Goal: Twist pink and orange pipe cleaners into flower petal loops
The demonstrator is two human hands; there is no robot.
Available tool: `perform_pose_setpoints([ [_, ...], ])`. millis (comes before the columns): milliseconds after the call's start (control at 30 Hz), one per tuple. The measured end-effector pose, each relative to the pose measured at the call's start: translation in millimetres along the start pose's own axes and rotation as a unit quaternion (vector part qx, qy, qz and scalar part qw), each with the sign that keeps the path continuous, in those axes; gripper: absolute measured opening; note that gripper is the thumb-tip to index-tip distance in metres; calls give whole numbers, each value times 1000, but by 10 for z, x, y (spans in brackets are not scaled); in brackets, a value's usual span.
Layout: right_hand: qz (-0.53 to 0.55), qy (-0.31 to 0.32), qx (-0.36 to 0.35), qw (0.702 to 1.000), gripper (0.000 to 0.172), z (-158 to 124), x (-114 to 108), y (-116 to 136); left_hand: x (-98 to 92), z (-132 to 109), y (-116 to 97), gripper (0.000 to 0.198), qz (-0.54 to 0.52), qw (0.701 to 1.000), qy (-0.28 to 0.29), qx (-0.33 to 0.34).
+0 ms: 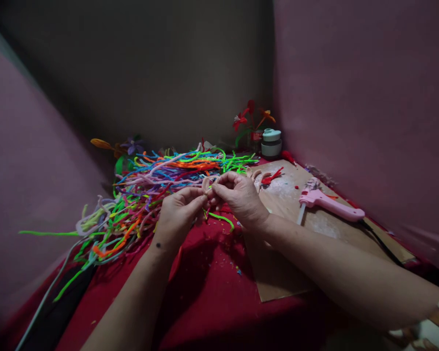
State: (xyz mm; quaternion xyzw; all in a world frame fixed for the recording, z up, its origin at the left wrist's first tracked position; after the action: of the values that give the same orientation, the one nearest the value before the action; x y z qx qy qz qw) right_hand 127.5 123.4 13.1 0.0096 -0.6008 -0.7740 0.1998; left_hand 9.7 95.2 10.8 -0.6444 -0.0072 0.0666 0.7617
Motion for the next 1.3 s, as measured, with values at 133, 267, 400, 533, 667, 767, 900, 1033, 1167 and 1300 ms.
perform_pose_setpoints([
  [133, -29, 13, -8, 999, 14, -8, 22, 5, -5, 0, -24, 10, 26, 999, -8, 19],
  [267, -39, 14, 2, 999, 15, -4, 24, -16, -11, -4, -34, 11, 43, 998, -13, 33],
  [400, -14, 15, 33, 999, 16, 16, 9, -82, -10, -5, -14, 13, 56, 998, -11, 37],
  [533, 15, 27, 57, 998, 16, 32, 9, -150, 21, -7, -12, 19, 28, 999, 8, 29],
  [667, -2, 44, 61, 997, 16, 27, 29, -181, 60, -19, -28, 23, -18, 999, 30, 11],
  [767, -23, 45, 73, 996, 19, 33, 20, -212, 57, -24, -20, 18, -8, 1000, 23, 7],
  [900, -3, 66, 110, 992, 23, 63, 29, -289, 23, -15, 22, 14, 2, 1000, 3, 2],
  [1033, 94, 108, 124, 982, 22, 72, 109, -309, 14, -7, 80, 16, -13, 999, 2, -33],
  [1167, 126, 130, 134, 974, 20, 50, 168, -319, 68, -22, 89, 15, -8, 998, 31, -58],
  [1300, 130, 125, 138, 974, 21, 48, 159, -303, 77, -31, 72, 16, -4, 997, 46, -63],
])
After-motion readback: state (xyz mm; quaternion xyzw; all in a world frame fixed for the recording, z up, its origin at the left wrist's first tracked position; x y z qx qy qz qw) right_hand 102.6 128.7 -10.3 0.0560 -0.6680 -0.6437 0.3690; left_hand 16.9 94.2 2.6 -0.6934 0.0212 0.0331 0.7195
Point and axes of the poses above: each hand's wrist, its own z-axis towards the middle knuckle, its own x-axis out of the palm, y = z × x, the point moved 9 cm from there along z, towards the middle knuckle, and after that the axes turned 4 degrees about -z, right-handed, at the moved point
